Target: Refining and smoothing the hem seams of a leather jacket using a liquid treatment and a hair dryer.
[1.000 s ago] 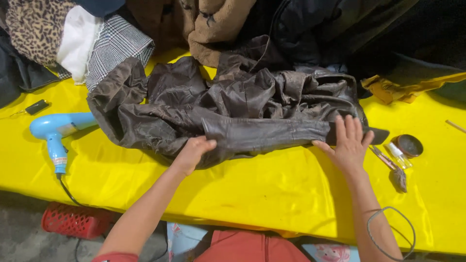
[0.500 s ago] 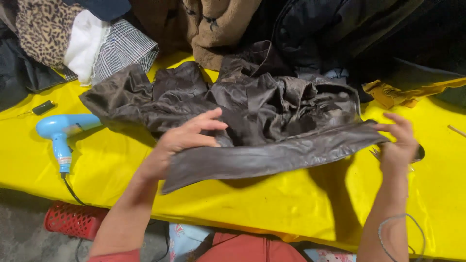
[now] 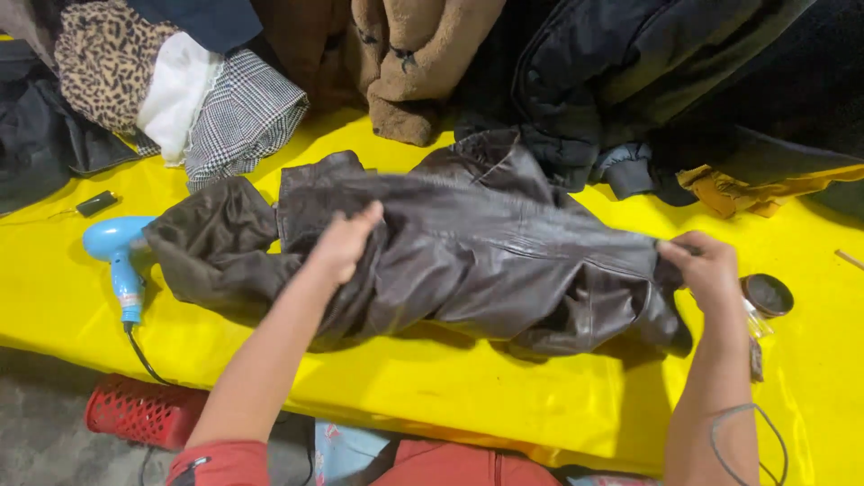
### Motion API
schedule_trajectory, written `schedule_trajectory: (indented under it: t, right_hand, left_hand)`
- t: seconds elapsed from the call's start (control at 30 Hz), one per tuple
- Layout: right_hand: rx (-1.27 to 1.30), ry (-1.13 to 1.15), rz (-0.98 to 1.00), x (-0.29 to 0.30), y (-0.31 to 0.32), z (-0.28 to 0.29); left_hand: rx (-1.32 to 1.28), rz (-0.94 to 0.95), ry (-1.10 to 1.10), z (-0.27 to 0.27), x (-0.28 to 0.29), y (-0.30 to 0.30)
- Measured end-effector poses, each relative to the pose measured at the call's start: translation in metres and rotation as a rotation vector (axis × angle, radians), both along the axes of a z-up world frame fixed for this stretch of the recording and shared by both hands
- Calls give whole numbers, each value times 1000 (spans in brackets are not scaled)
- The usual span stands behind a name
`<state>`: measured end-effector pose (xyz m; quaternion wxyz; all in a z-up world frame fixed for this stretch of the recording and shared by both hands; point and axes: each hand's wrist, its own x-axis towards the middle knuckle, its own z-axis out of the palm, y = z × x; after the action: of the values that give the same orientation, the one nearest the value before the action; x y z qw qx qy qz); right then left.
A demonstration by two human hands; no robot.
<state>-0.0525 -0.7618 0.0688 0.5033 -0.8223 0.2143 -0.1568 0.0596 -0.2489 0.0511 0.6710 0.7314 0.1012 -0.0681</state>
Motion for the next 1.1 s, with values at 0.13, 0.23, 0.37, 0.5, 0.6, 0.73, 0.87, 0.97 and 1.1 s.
schedule_trajectory:
  t: [0.13, 0.23, 0.37, 0.5, 0.6, 0.73, 0.87, 0.97, 1.1]
  right_hand:
    - [-427, 408, -142, -1, 44, 16]
    - [-834, 187, -164, -2, 61, -1]
    - [-886, -569, 234, -33, 175, 33]
    - [-903, 141, 367, -19, 157, -30]
    - [-833, 390, 375, 4, 120, -43]
    - [-767, 370, 410, 35, 86, -56]
    - [-1020, -434, 43, 51, 130, -61]
    - [-975, -619, 394, 25, 230, -30]
    - [-1098, -318, 547, 43, 200, -58]
  left_hand:
    - [141, 17, 218, -16, -26, -27]
    - [141, 35, 260, 1, -37, -35]
    - [80, 67, 21, -46, -23, -21]
    - [12, 107, -54, -56, -20, -12]
    - [-70, 67, -39, -68, -22, -9]
    - [-222, -56, 63, -69, -31, -25]
    - [-339, -28, 24, -62, -54, -42]
    - [-437, -60, -70, -80, -46, -43]
    - [-556, -69, -134, -109, -31, -23]
